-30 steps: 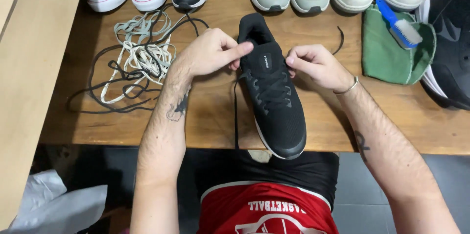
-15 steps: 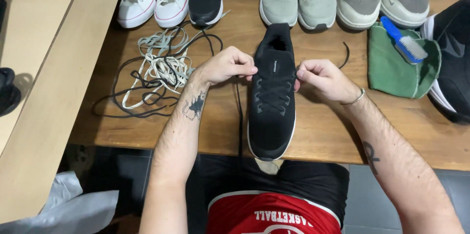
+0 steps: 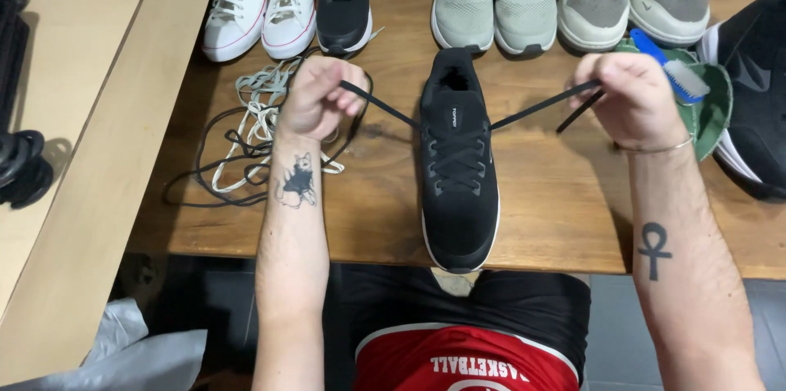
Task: Threading shoelaces through the eyelets of a black sneaker on a wooden table.
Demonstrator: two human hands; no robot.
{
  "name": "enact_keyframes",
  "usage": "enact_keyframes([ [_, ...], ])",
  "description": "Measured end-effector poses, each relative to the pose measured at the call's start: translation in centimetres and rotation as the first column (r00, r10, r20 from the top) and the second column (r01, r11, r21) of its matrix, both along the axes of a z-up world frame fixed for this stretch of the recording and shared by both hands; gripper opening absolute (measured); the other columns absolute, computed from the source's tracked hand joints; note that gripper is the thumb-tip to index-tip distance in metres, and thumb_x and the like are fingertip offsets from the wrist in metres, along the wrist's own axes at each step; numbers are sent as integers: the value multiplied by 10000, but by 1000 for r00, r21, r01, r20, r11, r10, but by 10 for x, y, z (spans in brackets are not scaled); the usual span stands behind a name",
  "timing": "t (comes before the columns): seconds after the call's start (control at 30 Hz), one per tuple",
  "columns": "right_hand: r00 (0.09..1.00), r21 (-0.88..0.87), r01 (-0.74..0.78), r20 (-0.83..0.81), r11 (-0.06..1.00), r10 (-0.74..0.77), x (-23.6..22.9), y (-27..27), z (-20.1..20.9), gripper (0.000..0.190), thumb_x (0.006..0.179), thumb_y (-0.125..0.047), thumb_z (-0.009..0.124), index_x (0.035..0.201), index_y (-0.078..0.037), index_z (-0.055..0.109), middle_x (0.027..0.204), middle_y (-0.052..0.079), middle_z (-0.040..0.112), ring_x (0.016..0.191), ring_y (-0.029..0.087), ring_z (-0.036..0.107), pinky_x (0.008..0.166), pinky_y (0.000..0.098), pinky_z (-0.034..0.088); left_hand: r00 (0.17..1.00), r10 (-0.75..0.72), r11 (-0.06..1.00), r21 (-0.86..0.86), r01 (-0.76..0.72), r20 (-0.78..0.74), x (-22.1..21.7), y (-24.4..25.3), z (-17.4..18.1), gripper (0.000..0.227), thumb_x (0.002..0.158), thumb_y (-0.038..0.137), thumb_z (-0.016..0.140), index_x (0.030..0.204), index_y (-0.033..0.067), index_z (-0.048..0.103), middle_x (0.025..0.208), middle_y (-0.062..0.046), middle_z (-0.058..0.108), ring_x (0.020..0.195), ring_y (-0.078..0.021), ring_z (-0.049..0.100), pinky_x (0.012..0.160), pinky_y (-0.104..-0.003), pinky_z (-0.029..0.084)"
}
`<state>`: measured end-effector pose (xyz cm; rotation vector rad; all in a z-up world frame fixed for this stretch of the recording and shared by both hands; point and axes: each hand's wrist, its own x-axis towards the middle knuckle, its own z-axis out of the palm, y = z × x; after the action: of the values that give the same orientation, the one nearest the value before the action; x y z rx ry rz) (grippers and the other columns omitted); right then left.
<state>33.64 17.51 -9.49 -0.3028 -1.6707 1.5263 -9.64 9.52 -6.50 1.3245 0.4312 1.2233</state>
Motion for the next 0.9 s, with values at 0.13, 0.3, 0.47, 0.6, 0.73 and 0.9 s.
enact_keyframes([
  [0.13, 923, -185, 156, -321, 970, -210, 40, 15, -2, 181, 1049, -249, 672, 954, -95, 668, 1056, 121, 688, 941, 264, 688, 678, 265, 600, 960, 181, 982, 16, -189, 214, -5, 0, 14, 275, 1025, 230, 609, 819, 55, 562, 954, -91, 532, 746, -157, 555, 605, -234, 428],
  [0.3, 913, -472, 109, -301, 875, -276, 69, 28, -23, 223, 1072, -436, 658, 953, -257, 719, 1027, -91, 669, 1015, 116, 637, 713, 176, 525, 876, 473, 877, 153, -456, -98, 33, 13, 58, 151, 1011, 56, 647, 1072, -60, 722, 1205, -124, 621, 807, -104, 540, 719, -201, 470],
  [0.47, 876, -405, 173, -353, 898, -328, 30, 5, 14, 199, 1071, -224, 648, 1197, -105, 746, 1141, 63, 757, 1019, 155, 753, 756, 251, 638, 507, 690, 706, 636, -313, -516, 76, 54, 67, 131, 893, 142, 806, 1014, 97, 820, 966, -1, 712, 789, -95, 638, 704, -237, 506],
  [0.6, 859, -345, 379, -213, 859, -465, 4, 3, 15, 297, 1017, -233, 664, 1252, -56, 701, 1087, 80, 739, 929, 148, 722, 650, 189, 576, 482, 568, 803, 578, -146, -667, 92, 51, 55, 112, 850, 108, 810, 961, 116, 828, 915, 4, 790, 745, -82, 720, 749, -252, 581],
  [0.73, 864, -127, 485, -81, 865, -496, -26, -4, 0, 215, 1000, -35, 674, 1202, 37, 693, 1049, 159, 729, 904, 180, 723, 698, 253, 621, 484, 519, 844, 513, -158, -705, 95, 35, 24, 182, 830, 107, 789, 1004, 146, 822, 967, -49, 813, 923, -192, 769, 823, -298, 581],
  [0.9, 839, 221, 515, 64, 828, -540, -88, -2, 47, 262, 843, 60, 817, 1091, 63, 733, 944, 215, 740, 787, 217, 716, 643, 334, 612, 741, 320, 947, 183, -262, -591, 84, 20, 9, 321, 955, -57, 574, 1210, 52, 737, 1077, -170, 784, 1007, -205, 747, 883, -299, 617],
])
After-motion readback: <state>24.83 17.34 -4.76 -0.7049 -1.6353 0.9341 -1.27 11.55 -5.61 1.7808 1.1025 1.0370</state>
